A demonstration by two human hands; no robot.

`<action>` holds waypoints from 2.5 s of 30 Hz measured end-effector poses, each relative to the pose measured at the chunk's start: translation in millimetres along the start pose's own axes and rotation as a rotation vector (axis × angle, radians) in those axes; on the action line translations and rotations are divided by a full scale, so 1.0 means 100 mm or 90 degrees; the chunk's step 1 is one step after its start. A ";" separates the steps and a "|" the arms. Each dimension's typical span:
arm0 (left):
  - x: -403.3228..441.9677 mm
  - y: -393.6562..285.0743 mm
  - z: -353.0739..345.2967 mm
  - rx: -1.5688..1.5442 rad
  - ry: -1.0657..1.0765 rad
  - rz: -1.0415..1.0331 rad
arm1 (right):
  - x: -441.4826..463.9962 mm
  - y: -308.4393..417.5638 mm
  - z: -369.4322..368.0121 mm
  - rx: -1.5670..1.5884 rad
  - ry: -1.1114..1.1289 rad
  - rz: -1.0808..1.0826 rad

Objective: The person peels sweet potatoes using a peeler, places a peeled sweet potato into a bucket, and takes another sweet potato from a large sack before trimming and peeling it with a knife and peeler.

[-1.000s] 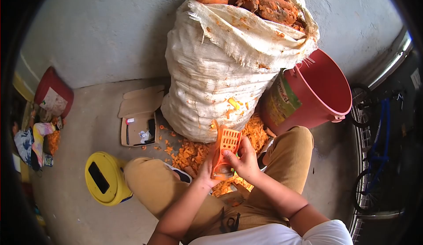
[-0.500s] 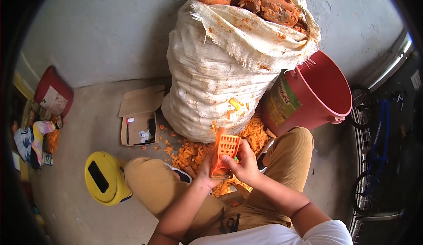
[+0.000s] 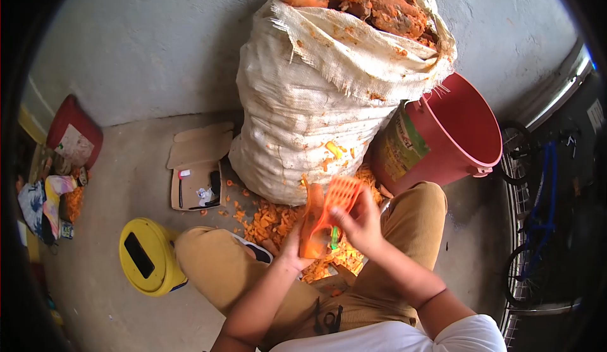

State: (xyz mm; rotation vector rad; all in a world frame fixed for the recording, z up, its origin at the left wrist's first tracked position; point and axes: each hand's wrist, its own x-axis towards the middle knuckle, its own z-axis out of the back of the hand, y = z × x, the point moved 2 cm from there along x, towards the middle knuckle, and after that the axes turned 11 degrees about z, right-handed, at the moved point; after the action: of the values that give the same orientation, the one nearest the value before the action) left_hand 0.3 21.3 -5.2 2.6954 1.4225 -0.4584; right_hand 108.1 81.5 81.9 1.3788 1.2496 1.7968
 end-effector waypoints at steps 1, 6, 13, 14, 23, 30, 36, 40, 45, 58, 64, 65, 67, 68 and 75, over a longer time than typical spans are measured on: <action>0.02 -0.02 -0.05 -0.006 -0.027 -0.020 | -0.09 -0.04 -0.06 0.002 0.045 -0.016; 0.05 0.00 -0.05 0.038 -0.078 -0.010 | -0.17 -0.08 -0.12 -0.131 0.145 -0.091; -0.03 0.12 0.07 0.127 -0.068 0.060 | 0.26 -0.45 0.28 -0.203 -0.215 0.070; 0.00 0.16 0.16 0.160 -0.127 0.033 | 0.31 -0.48 0.38 -0.188 -0.228 0.069; 0.06 0.11 0.28 0.076 -0.142 -0.035 | -0.33 -0.16 -0.08 -0.170 0.081 -0.029; -0.01 0.17 0.22 0.140 -0.179 0.025 | 0.43 -0.39 0.50 -0.349 -0.254 0.150; 0.00 0.09 0.20 0.081 -0.170 -0.008 | 0.17 -0.07 0.27 -0.077 -0.129 0.055; 0.05 0.09 0.19 0.018 -0.156 -0.015 | -0.21 -0.16 0.04 -0.152 0.037 0.008; 0.02 0.06 0.17 0.156 -0.147 -0.039 | 0.02 -0.46 0.11 -0.160 -0.072 -0.003; -0.08 0.10 0.01 0.266 -0.192 -0.055 | 0.48 -0.12 0.34 0.054 -0.177 -0.050; -0.09 0.08 -0.09 0.427 -0.190 -0.109 | 0.47 -0.29 0.32 -0.011 -0.143 -0.117; -0.10 0.08 -0.09 0.410 -0.189 -0.094 | 0.52 -0.28 0.35 -0.015 -0.169 -0.108; -0.12 0.06 -0.14 0.458 -0.175 -0.108 | 0.62 -0.45 0.47 -0.194 -0.276 0.037; -0.16 0.08 -0.21 0.507 -0.163 -0.140 | 0.71 -0.59 0.63 -0.121 -0.334 0.008; -0.11 0.07 -0.08 0.635 -0.264 -0.219 | 0.61 -0.01 0.44 -0.019 -0.185 -0.012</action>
State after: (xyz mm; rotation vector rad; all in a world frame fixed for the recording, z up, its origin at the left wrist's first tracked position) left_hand 2.2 9.8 4.5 2.5951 1.8256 -2.0831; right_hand 129.3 148.3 109.1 1.5406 1.0734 1.5303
